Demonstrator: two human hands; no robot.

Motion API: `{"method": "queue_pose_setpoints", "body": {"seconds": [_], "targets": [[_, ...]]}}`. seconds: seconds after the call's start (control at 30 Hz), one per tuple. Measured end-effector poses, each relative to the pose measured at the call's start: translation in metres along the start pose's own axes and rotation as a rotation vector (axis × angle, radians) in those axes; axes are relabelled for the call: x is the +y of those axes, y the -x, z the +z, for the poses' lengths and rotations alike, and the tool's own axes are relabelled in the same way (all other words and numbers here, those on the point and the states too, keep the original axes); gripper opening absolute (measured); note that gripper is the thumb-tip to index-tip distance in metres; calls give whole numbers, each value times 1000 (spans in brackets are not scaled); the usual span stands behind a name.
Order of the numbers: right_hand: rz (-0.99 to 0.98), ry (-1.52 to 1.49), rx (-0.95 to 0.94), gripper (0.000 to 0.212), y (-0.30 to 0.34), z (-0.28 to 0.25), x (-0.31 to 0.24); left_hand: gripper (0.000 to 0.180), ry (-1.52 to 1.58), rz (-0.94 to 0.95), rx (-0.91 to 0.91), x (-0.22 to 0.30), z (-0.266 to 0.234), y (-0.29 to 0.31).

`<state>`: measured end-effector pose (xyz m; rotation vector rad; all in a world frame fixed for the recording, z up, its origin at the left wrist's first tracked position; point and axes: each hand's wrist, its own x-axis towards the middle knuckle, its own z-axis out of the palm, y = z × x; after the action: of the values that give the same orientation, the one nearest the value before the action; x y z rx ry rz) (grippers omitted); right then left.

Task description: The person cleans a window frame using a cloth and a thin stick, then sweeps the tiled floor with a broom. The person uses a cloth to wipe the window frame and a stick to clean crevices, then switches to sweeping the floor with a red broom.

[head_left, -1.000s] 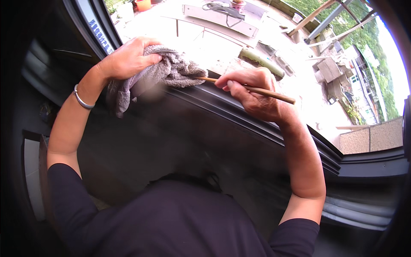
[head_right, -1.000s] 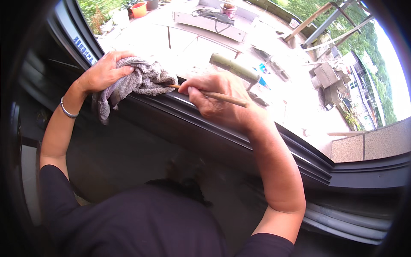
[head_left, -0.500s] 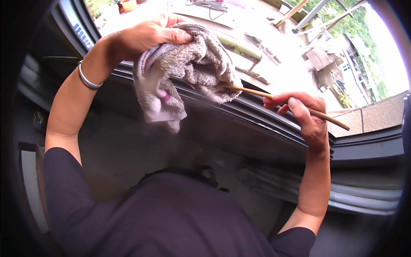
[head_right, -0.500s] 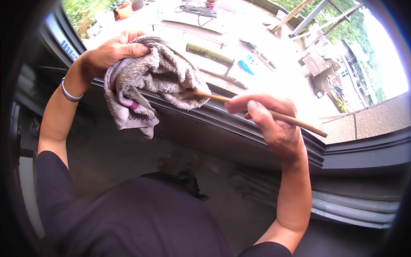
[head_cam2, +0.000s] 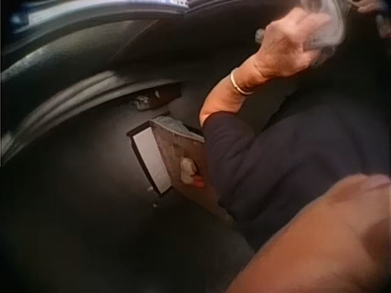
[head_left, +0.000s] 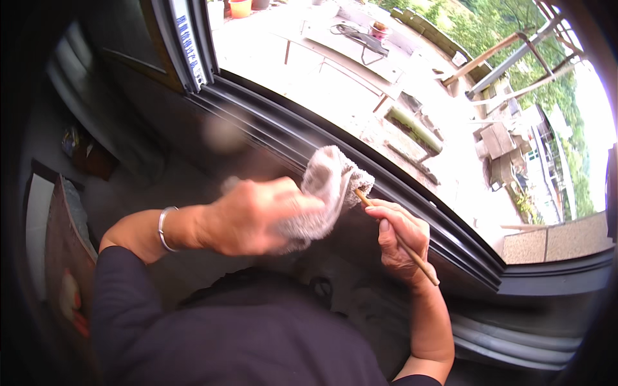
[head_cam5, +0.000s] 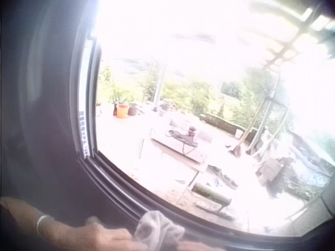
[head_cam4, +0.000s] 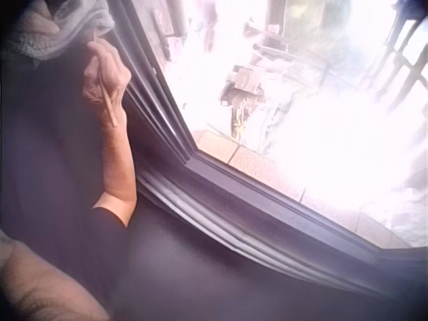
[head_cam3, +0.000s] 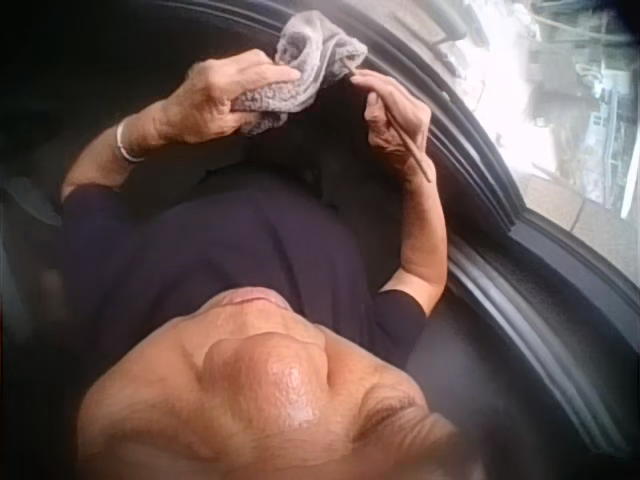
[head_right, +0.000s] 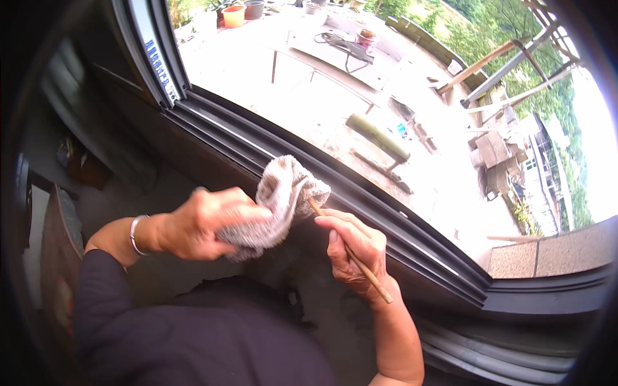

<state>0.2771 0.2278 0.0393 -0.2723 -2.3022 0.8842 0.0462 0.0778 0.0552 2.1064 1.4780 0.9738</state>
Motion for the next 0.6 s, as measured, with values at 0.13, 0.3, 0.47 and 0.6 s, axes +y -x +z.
{"method": "queue_pose_setpoints", "body": {"seconds": [0.13, 0.3, 0.47, 0.6], "targets": [[57, -14, 22, 16, -11, 22, -3, 52, -19, 71, 35, -12, 26, 6], [141, -45, 30, 16, -29, 37, -7, 51, 15, 62, 62, -26, 19, 10], [366, -220, 14, 25, -33, 24, -9, 51, 13, 109, 66, -34, 13, 16], [396, -203, 50, 26, -30, 11, -14, 55, 61, 135, 48, -35, 13, 13]]}}
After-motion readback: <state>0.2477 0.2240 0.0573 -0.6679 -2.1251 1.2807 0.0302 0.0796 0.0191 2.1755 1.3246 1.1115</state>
